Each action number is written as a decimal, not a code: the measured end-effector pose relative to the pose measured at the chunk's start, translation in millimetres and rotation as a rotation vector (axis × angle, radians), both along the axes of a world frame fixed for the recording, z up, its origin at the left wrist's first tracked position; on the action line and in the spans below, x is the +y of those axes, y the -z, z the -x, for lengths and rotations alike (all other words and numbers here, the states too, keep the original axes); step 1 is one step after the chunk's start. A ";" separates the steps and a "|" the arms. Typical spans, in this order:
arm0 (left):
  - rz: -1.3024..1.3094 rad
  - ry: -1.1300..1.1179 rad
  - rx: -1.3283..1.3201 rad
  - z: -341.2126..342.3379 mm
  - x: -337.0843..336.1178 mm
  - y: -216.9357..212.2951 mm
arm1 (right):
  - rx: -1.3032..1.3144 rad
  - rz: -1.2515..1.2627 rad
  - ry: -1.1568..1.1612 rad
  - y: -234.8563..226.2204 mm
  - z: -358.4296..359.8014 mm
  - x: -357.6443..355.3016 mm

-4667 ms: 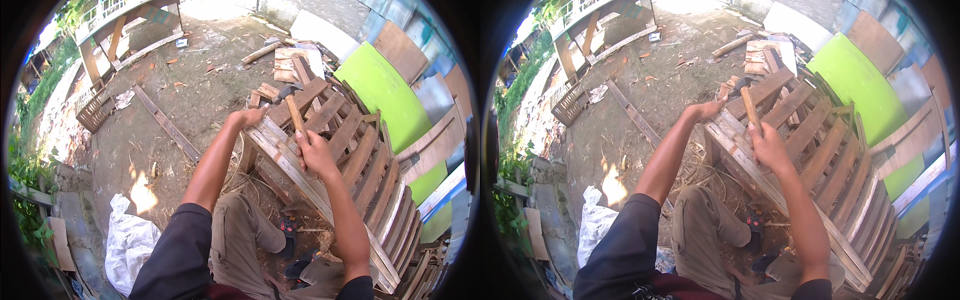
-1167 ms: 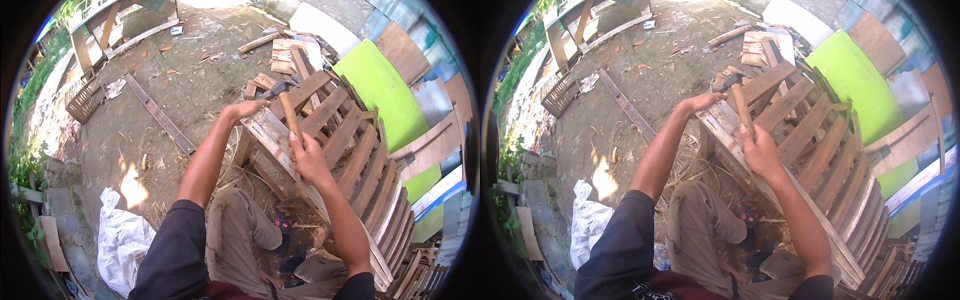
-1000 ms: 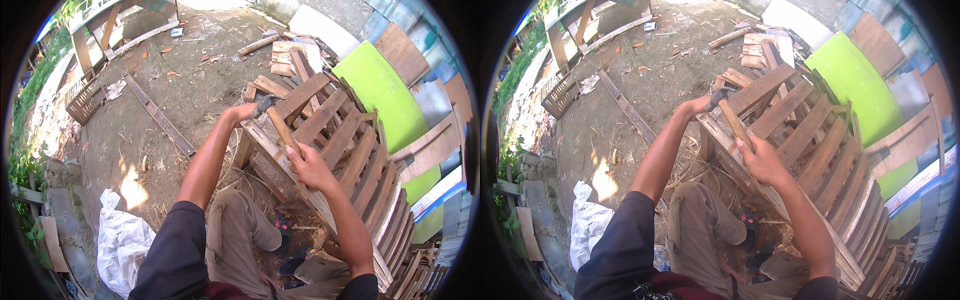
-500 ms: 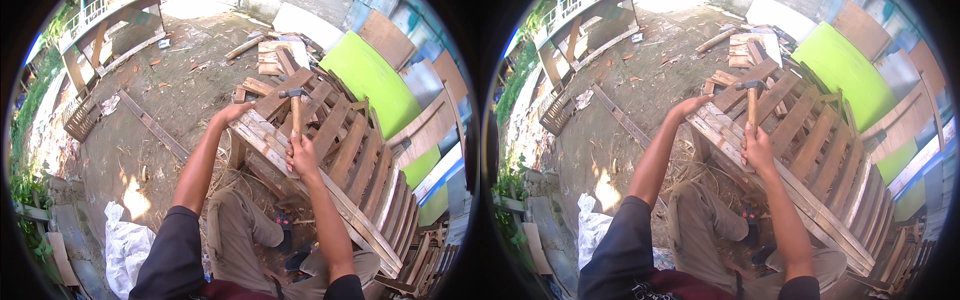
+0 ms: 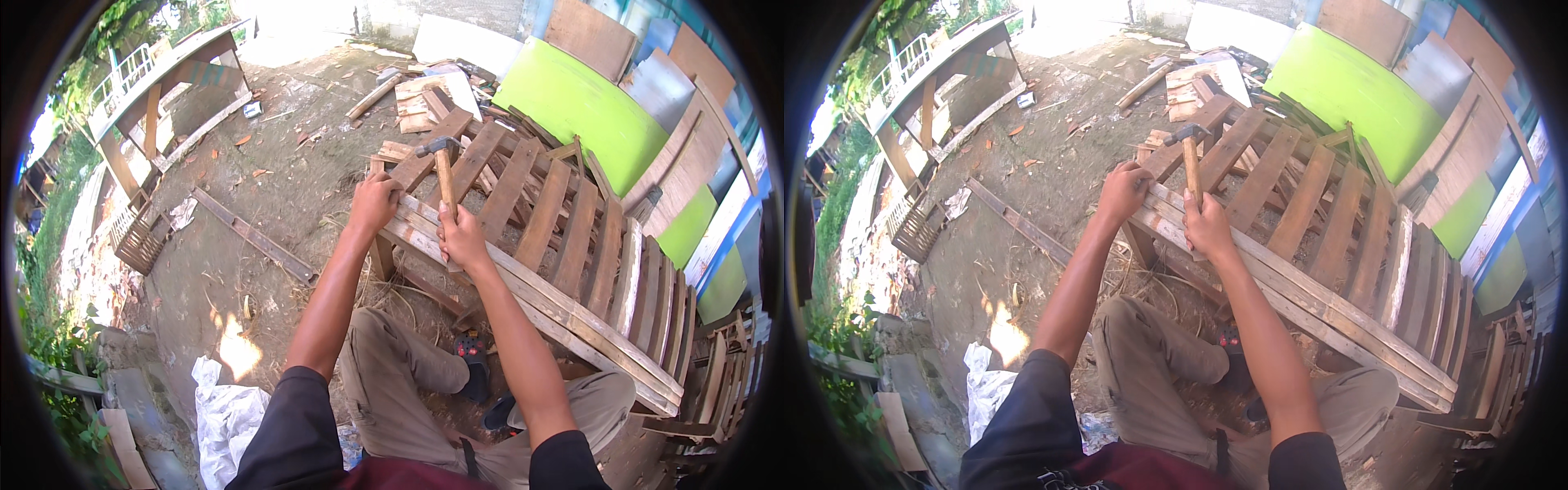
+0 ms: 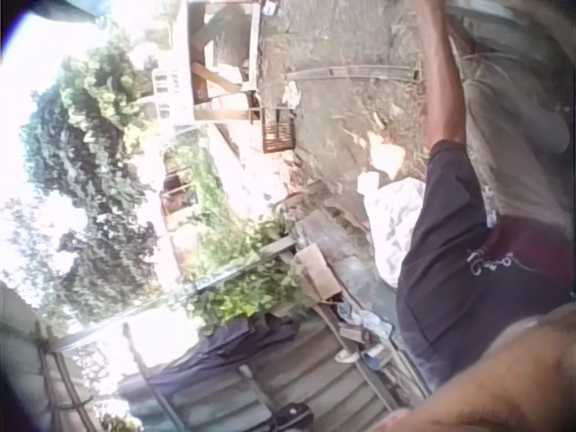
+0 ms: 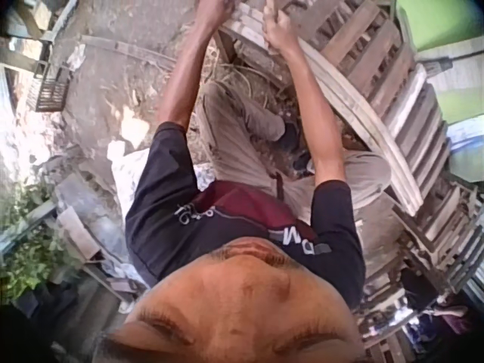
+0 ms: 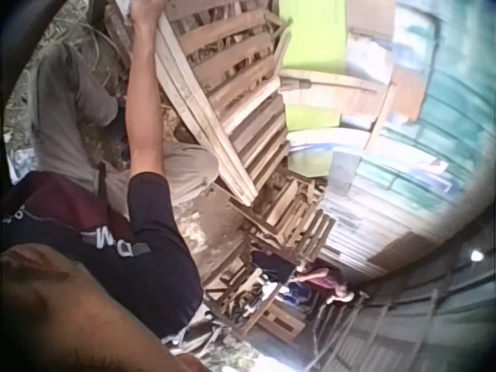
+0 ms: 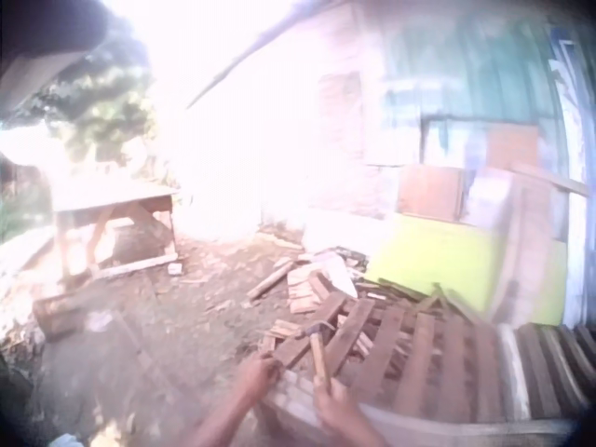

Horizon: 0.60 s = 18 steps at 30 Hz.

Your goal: The person splits a thin wooden strip with a knife, then places it on a wooden pallet. They use a hammer to drive nails into the strip, securing it to the pallet structure.

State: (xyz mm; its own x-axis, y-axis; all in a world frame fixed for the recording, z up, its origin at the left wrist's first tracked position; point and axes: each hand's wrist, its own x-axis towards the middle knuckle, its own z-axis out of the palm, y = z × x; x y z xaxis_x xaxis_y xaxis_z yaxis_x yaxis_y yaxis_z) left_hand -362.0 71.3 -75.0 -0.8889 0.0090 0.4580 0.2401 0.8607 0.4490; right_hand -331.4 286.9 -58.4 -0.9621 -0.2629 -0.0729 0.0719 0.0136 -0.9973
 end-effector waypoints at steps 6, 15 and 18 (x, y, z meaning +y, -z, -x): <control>-0.097 0.144 0.181 -35.6 51.1 -11.9 | 0.011 0.058 0.061 -19.6 -58.4 49.3; -0.161 0.557 0.226 -129.3 199.1 3.8 | -0.023 -0.162 0.484 2.8 -223.8 153.7; -0.148 0.563 0.198 -130.2 202.8 12.9 | -0.111 -0.218 0.523 9.3 -254.3 166.8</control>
State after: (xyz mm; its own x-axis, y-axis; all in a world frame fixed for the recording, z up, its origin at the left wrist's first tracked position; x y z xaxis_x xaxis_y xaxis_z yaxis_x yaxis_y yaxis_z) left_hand -231.9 274.1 -87.9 -0.6644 0.3756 0.6461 0.7304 0.5096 0.4548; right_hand -77.0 453.8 -67.7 -0.9436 0.2781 -0.1796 0.2281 0.1528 -0.9616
